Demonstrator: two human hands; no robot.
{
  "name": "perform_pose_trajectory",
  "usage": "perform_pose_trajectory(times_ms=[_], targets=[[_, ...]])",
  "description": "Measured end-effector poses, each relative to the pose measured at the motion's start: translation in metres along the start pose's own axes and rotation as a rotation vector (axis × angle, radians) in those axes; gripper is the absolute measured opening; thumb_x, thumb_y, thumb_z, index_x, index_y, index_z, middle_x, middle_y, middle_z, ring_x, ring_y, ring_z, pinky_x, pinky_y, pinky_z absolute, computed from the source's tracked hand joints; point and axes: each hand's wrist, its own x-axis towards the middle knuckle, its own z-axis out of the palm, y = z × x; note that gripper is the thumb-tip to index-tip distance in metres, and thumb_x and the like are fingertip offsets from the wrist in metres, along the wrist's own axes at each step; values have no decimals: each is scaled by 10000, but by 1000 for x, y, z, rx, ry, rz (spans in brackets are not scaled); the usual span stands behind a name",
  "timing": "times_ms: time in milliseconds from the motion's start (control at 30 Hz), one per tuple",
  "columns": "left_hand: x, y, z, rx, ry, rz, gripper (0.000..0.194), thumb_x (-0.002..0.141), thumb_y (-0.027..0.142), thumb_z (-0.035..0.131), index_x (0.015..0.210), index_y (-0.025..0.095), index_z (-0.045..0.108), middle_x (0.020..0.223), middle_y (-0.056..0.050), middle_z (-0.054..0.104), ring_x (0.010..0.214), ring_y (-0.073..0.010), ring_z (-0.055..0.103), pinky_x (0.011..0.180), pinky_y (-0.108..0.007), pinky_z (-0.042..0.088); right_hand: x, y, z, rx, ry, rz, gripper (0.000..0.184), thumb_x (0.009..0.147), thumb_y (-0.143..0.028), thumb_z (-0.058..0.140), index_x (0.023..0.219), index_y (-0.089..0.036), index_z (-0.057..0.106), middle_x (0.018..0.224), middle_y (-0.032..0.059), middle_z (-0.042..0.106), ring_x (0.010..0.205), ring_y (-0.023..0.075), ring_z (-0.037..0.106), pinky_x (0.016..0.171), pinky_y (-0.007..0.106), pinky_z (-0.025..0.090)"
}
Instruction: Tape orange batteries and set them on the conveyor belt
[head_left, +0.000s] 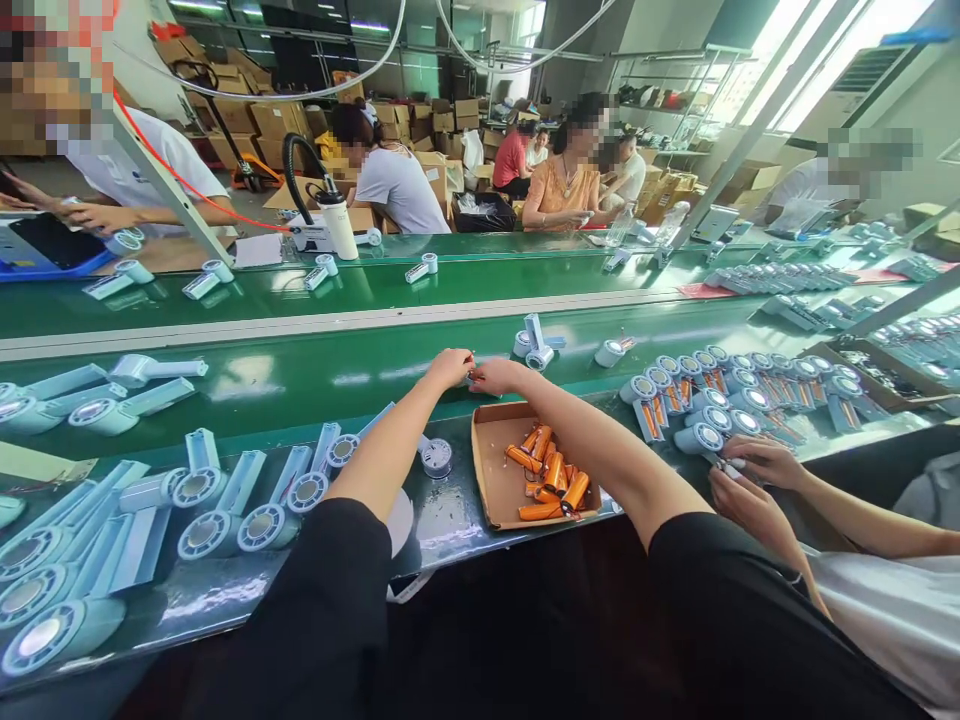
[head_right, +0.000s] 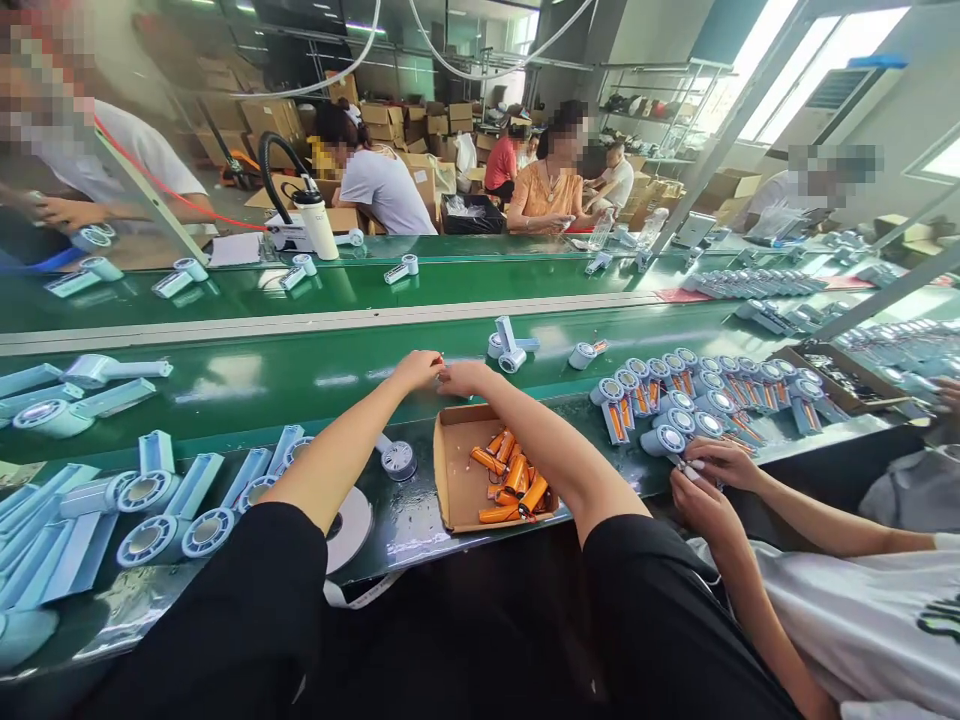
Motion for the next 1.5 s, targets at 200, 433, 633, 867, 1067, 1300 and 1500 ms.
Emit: perform_pose_trajectory(times_ms=[200,433,633,867,1067,1300,1500], targets=[[-108,4,-19,-20,143,58,459,1003,323,653,1445,207,605,1551,-132,596,1478,-314,493,1242,-499,421,-97,27,-27,248,161,-76,233,1003,-334,705,882,-152,789,828,29,775,739,149,706,721,271,564],[-355,-96,52,114,178,273,452,962,341,630,1409,291,667,1364,-72,746,1287,-316,669,1049,-457,582,-274,55,33,830,17,-44,455,920,-551,726,632,-203,779,553,44,726,469,157,616,486,246,459],[-383,-63,61,238,410,161,385,997,269,603,1378,257,653,1183,-110,774,1228,-363,646,1017,-522,558,-276,-24,88,1126,-28,51,387,878,-475,809,1197,-256,812,1144,102,832,601,152,723,428,200,458],[-339,-5,17,144,639,322,808,925,70,667,1635,280,342,1263,-118,706,1519,-419,413,1196,-655,458,-258,-82,103,943,-479,-255,403,987,-548,680,1036,-180,840,841,47,815,496,111,643,498,207,469],[-331,-10,28,82,666,260,626,921,43,634,1498,253,511,1276,-116,674,1479,-403,485,1164,-609,543,-237,-27,61,278,-195,-284,280,993,-446,735,1101,-204,825,959,62,802,822,184,699,780,271,526],[-311,19,46,102,641,397,521,869,-27,604,1327,215,653,1141,-84,743,1341,-353,557,1152,-591,537,-172,19,52,-90,151,17,135,878,-108,783,988,-170,830,1353,169,718,1345,397,536,1136,553,440],[-319,16,44,196,566,413,523,882,-54,595,1299,227,737,1164,-65,774,1386,-347,490,1079,-463,591,-191,4,50,898,143,29,406,785,-430,873,1098,-194,766,1059,105,828,989,273,774,905,458,620]])
